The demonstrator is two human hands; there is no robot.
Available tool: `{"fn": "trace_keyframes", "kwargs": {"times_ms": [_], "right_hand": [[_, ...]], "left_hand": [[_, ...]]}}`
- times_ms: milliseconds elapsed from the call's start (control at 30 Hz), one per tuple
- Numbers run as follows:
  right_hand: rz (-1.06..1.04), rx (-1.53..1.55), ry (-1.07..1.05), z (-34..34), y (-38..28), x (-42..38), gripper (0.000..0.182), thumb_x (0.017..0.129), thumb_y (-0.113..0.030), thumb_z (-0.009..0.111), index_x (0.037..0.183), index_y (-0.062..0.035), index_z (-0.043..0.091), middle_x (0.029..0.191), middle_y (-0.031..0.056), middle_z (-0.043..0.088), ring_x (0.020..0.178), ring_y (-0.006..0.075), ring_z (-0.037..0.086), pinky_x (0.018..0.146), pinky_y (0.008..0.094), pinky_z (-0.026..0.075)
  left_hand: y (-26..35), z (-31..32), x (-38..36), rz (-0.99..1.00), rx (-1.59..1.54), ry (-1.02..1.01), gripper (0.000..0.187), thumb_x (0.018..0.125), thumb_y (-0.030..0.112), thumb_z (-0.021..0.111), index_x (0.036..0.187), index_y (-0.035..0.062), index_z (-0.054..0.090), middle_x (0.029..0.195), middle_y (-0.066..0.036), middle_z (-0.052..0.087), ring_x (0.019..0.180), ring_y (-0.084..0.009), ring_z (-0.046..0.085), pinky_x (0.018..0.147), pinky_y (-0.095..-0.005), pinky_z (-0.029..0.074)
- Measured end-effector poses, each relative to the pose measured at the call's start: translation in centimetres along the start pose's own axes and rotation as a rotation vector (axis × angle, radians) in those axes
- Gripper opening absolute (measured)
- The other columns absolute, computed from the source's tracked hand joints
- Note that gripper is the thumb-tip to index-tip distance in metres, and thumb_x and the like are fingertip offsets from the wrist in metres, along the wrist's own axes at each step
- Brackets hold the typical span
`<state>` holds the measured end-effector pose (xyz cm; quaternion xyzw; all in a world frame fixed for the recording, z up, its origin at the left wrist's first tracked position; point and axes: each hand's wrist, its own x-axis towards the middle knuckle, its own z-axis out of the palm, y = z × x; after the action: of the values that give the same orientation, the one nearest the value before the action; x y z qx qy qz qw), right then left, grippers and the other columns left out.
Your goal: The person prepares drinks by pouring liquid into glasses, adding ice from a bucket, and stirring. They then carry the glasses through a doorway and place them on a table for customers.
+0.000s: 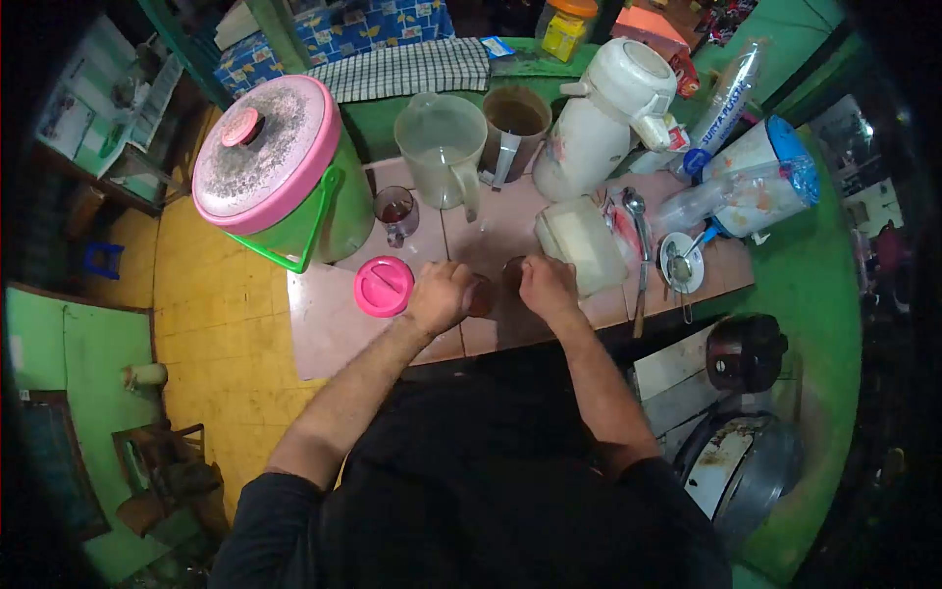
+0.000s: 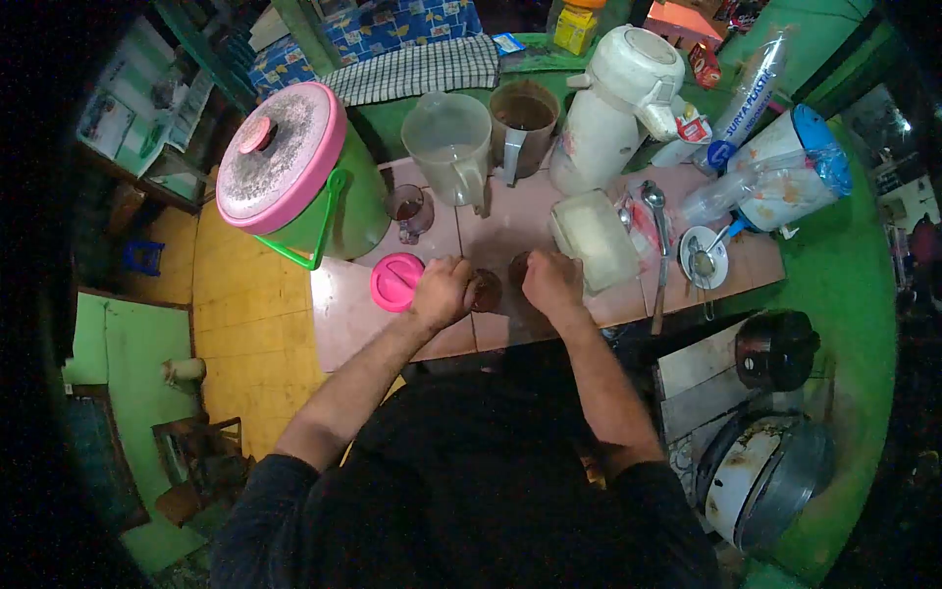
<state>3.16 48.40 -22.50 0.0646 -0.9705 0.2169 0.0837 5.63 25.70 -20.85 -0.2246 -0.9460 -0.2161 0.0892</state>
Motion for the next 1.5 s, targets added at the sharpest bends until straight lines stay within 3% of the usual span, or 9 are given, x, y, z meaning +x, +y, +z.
{"fn": "trace_keyframes", "kwargs": {"times_ms": [767,833,967,1067,1167,1233,1367,1433,1500], "right_hand": [[-0.024,0.043,0.11,-0.8,0.4,-0.1,0.012,0.086,-0.017,0.06,0.081,-0.0079,0.067,0.081,0.0156,0.07,0.079,0.0371,0.068,0.073,0.0491,0.051],[-0.009,0.083,-0.083,-1.0,0.1,-0.2,0.008,0.082,-0.012,0.061,0.081,-0.0082,0.067,0.085,0.0153,0.071,0.086,0.037,0.068,0.08,0.0507,0.05],[0.034,0.121,0.003,-1.3,-0.1,0.0,0.01,0.083,-0.014,0.06,0.085,-0.0076,0.068,0.086,0.0162,0.071,0.087,0.037,0.068,0.082,0.0506,0.05],[0.04,0.028,-0.139,-0.7,0.1,-0.1,0.011,0.084,-0.014,0.06,0.087,-0.0078,0.069,0.086,0.016,0.071,0.086,0.0371,0.068,0.081,0.051,0.05],[0.008,0.172,0.1,-0.2,0.6,-0.1,0.015,0.087,-0.017,0.058,0.082,-0.0075,0.069,0.08,0.0177,0.07,0.078,0.038,0.068,0.074,0.0517,0.051],[-0.011,-0.047,-0.018,-0.2,0.6,-0.2,0.015,0.088,-0.018,0.057,0.082,-0.0078,0.067,0.078,0.0179,0.069,0.076,0.0384,0.068,0.073,0.0522,0.05],[0.06,-0.008,0.052,-0.4,0.2,0.2,0.013,0.086,-0.017,0.059,0.084,-0.0093,0.069,0.081,0.0182,0.07,0.079,0.0382,0.069,0.075,0.0505,0.051],[0.012,-0.078,-0.111,-0.8,0.2,0.0,0.014,0.087,-0.018,0.058,0.083,-0.0088,0.068,0.083,0.018,0.069,0.08,0.0381,0.068,0.076,0.0496,0.051],[0.057,0.0,-0.073,-0.4,0.1,0.2,0.013,0.085,-0.017,0.059,0.086,-0.0084,0.068,0.087,0.0169,0.071,0.085,0.0369,0.069,0.08,0.0498,0.05]], "left_hand": [[0.8,0.3,1.1,0.019,0.012,0.02,0.019,0.088,0.018,0.064,0.085,0.0023,0.054,0.081,-0.02,0.059,0.081,-0.0404,0.058,0.075,-0.0494,0.044],[1.0,0.1,1.1,0.001,-0.033,-0.02,0.019,0.087,0.018,0.064,0.085,0.0024,0.054,0.081,-0.019,0.059,0.081,-0.0403,0.058,0.075,-0.0496,0.044],[1.0,0.5,1.1,-0.015,-0.047,0.06,0.019,0.087,0.018,0.064,0.084,0.0026,0.054,0.08,-0.019,0.059,0.08,-0.0401,0.059,0.075,-0.0499,0.043],[1.2,0.3,0.9,0.005,0.017,-0.004,0.019,0.087,0.018,0.064,0.084,0.0025,0.053,0.079,-0.019,0.058,0.08,-0.0397,0.059,0.075,-0.0498,0.044],[0.9,0.7,0.9,-0.047,-0.032,-0.005,0.019,0.087,0.017,0.064,0.083,0.0024,0.053,0.079,-0.019,0.058,0.08,-0.04,0.058,0.075,-0.0499,0.043],[0.7,0.8,0.9,-0.03,0.0,0.02,0.019,0.087,0.017,0.064,0.083,0.0022,0.053,0.079,-0.019,0.058,0.08,-0.0403,0.058,0.075,-0.0499,0.044],[0.7,1.0,1.0,-0.057,-0.107,0.025,0.019,0.087,0.016,0.064,0.083,0.0014,0.053,0.078,-0.02,0.057,0.078,-0.0415,0.058,0.076,-0.05,0.044],[0.7,0.8,0.9,-0.032,-0.03,0.033,0.017,0.088,0.018,0.063,0.087,0.0019,0.056,0.083,-0.019,0.06,0.081,-0.04,0.06,0.077,-0.0495,0.045],[0.8,0.5,1.0,-0.003,0.047,0.033,0.017,0.088,0.019,0.062,0.09,0.0025,0.059,0.087,-0.019,0.064,0.084,-0.0384,0.062,0.079,-0.0491,0.046]]}}
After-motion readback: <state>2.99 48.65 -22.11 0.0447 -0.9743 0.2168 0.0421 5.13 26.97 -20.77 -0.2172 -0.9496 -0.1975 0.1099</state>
